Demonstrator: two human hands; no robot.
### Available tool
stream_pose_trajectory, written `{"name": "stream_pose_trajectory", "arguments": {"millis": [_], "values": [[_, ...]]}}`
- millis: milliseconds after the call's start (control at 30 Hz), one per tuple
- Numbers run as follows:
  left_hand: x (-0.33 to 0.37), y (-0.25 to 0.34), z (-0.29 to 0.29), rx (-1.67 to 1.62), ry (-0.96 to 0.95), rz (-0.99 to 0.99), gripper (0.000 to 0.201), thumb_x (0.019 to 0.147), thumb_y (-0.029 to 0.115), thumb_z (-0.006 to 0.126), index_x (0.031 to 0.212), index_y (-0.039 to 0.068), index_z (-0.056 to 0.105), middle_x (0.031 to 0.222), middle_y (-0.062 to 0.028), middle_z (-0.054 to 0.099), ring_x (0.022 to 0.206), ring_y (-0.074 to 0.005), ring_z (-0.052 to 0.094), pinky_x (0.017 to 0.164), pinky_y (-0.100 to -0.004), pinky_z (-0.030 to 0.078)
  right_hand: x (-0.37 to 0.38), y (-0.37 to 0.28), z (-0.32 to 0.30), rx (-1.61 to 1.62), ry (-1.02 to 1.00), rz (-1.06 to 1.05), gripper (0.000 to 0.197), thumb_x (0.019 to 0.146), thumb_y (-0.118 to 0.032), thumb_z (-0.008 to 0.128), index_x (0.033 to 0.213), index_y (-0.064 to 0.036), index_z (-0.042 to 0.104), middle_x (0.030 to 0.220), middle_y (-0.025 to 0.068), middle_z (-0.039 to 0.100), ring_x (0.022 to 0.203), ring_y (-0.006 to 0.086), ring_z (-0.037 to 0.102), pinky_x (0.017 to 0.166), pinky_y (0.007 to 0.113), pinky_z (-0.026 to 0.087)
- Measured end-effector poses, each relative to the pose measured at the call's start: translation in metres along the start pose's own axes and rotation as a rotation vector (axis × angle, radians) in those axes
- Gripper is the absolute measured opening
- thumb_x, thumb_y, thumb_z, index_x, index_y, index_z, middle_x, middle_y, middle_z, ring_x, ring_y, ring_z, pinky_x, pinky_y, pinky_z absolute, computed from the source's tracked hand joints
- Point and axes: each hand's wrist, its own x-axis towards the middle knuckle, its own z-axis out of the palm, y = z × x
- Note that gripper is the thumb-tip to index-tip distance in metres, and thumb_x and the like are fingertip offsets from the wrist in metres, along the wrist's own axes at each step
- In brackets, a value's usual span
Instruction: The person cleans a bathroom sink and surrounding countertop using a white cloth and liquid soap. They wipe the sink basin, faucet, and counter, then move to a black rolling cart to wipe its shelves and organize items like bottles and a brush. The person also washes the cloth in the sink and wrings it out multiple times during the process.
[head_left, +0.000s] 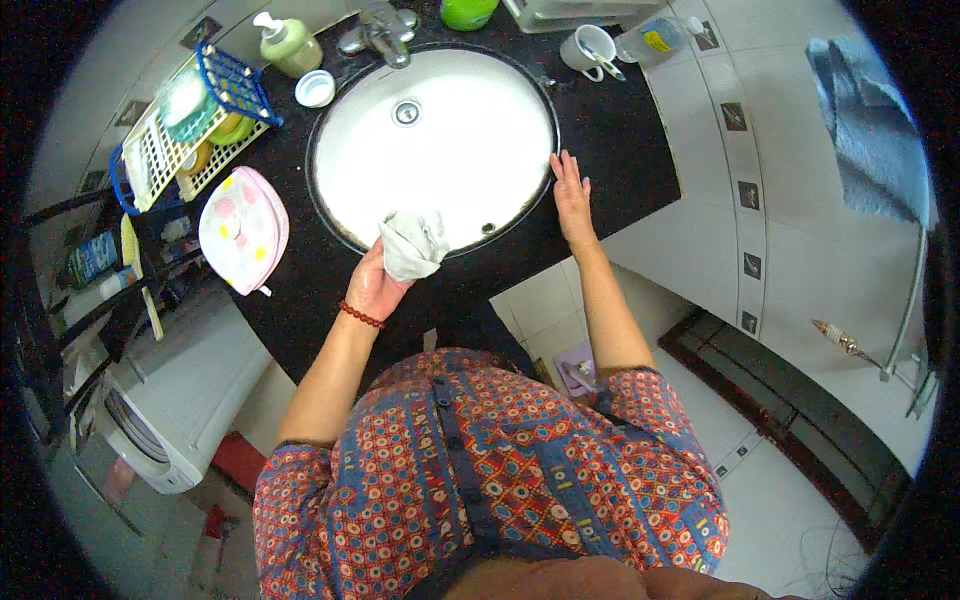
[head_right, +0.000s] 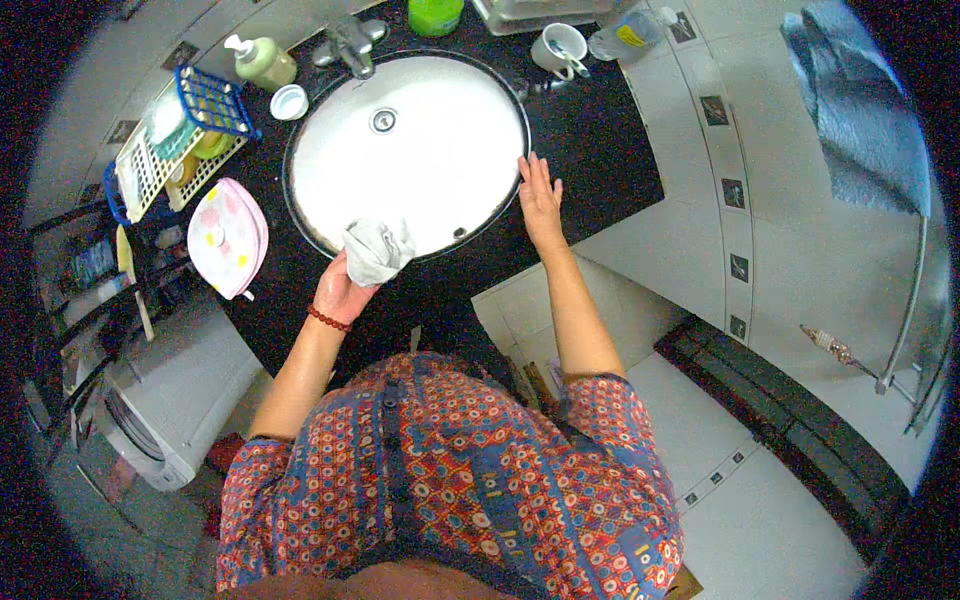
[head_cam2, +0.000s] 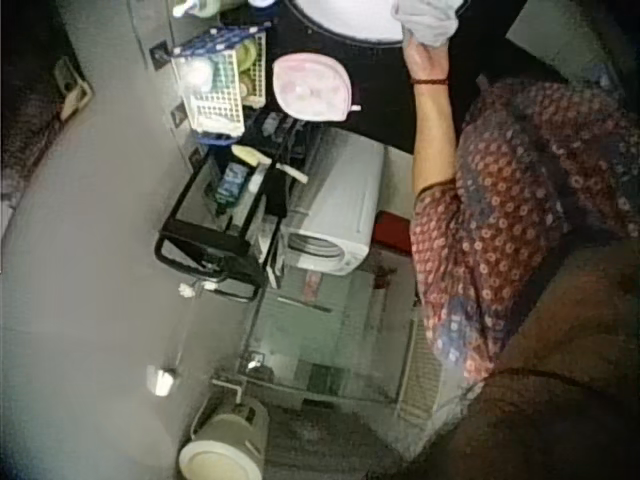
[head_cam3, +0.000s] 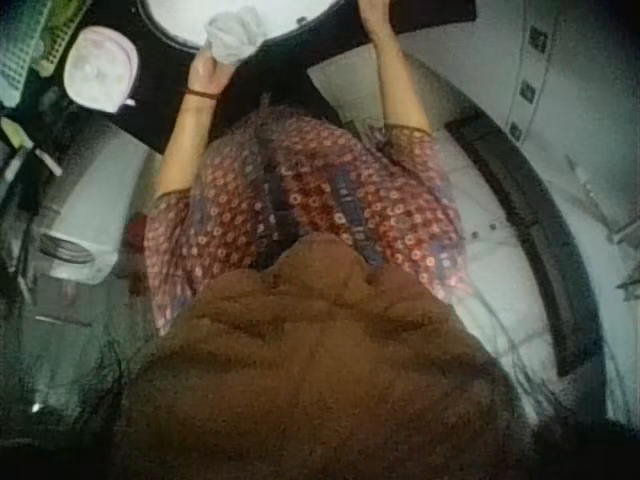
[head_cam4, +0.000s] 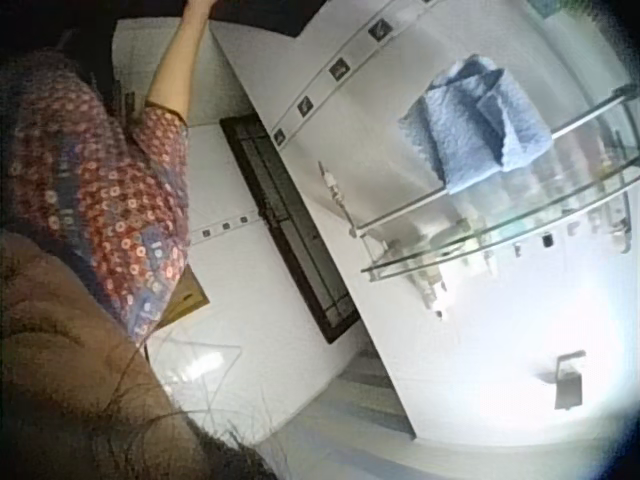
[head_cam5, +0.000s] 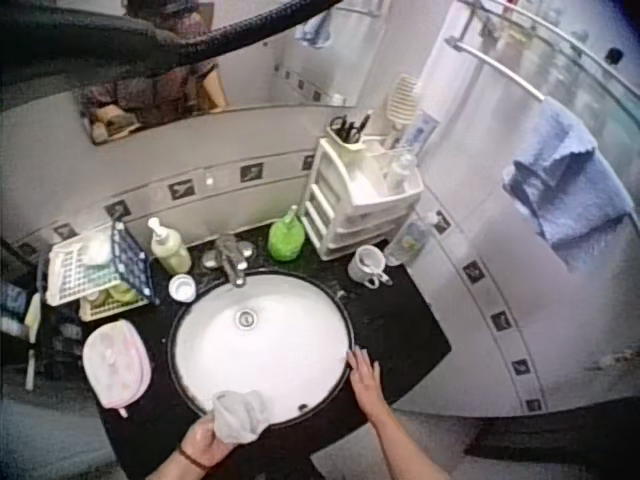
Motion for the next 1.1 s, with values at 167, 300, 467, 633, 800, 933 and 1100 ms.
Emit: {"name": "stream_pose_trajectory", "arguments": {"millis": [167,300,467,633,800,933,1100], "values": [[0.016,-0.012,0.033,0.126,0.002,-0.089,0.053,0.087,0.004,0.05,0.138,0.009,0.035,0.132,-0.009,0.048,0.119,-0.025,0.049,0.1,-0.04,0.042,-0.008,0.014,0.02,-0.417,0.147,0.033,0.069,0.089,-0.025,0.053,0.144,-0.0019,0.017,0.148,0.0132,0.028,0.139,0.0289,0.02,0.109,0.057,0.006],[0.031,-0.025,0.047,0.166,-0.022,-0.136,0.054,0.086,-0.002,0.049,0.138,0.005,0.034,0.13,-0.0103,0.05,0.118,-0.0242,0.052,0.097,-0.0403,0.045,-0.014,0.014,0.009,-0.465,0.188,0.138,0.071,0.089,-0.03,0.054,0.142,0.0034,0.019,0.146,0.0183,0.029,0.138,0.033,0.022,0.109,0.057,0.006],[0.055,-0.04,0.064,0.447,0.024,-0.059,0.054,0.092,0.009,0.05,0.141,0.004,0.028,0.137,-0.011,0.043,0.123,-0.0236,0.046,0.101,-0.0385,0.041,-0.031,0.006,-0.004,-0.322,0.273,0.202,0.067,0.09,-0.033,0.052,0.14,0.0043,0.026,0.143,0.0245,0.03,0.136,0.0377,0.022,0.11,0.052,0.011],[0.074,-0.08,0.107,0.688,-0.328,-0.075,0.066,0.095,0.036,0.048,0.147,0.011,0.017,0.149,-0.0086,0.024,0.135,-0.0215,0.028,0.11,-0.0375,0.025,-0.042,-0.071,0.003,1.252,0.107,0.486,0.05,0.086,-0.014,0.062,0.13,0.0018,0.043,0.129,0.0137,0.049,0.118,0.0214,0.048,0.098,0.036,0.039],[0.075,-0.047,0.1,1.138,-0.218,0.058,0.055,0.094,0.02,0.05,0.143,0.008,0.028,0.145,-0.0124,0.034,0.131,-0.0254,0.035,0.105,-0.0339,0.032,-0.009,-0.056,-0.057,-0.125,0.396,-0.126,0.048,0.068,-0.01,0.072,0.115,-0.0074,0.061,0.133,0.018,0.044,0.118,0.0339,0.046,0.099,0.04,0.037],[0.059,-0.026,0.056,1.313,-0.047,-0.064,0.044,0.095,0.017,0.048,0.136,0.004,0.041,0.134,-0.0122,0.048,0.123,-0.0212,0.045,0.103,-0.0314,0.035,0.021,0.006,-0.006,-0.545,0.029,-0.055,0.074,0.078,-0.048,0.061,0.137,-0.0105,0.039,0.145,0.026,0.025,0.135,0.0472,0.015,0.104,0.063,0.015],[0.05,-0.024,0.05,1.16,0.044,-0.145,0.041,0.096,0.019,0.049,0.132,0.002,0.045,0.127,-0.0102,0.055,0.112,-0.0183,0.055,0.095,-0.0304,0.042,0.142,0.067,-0.033,-0.655,0.468,0.15,0.06,0.086,-0.038,0.051,0.133,-0.0017,0.042,0.142,0.0274,0.03,0.131,0.0455,0.026,0.107,0.055,0.021]]}}
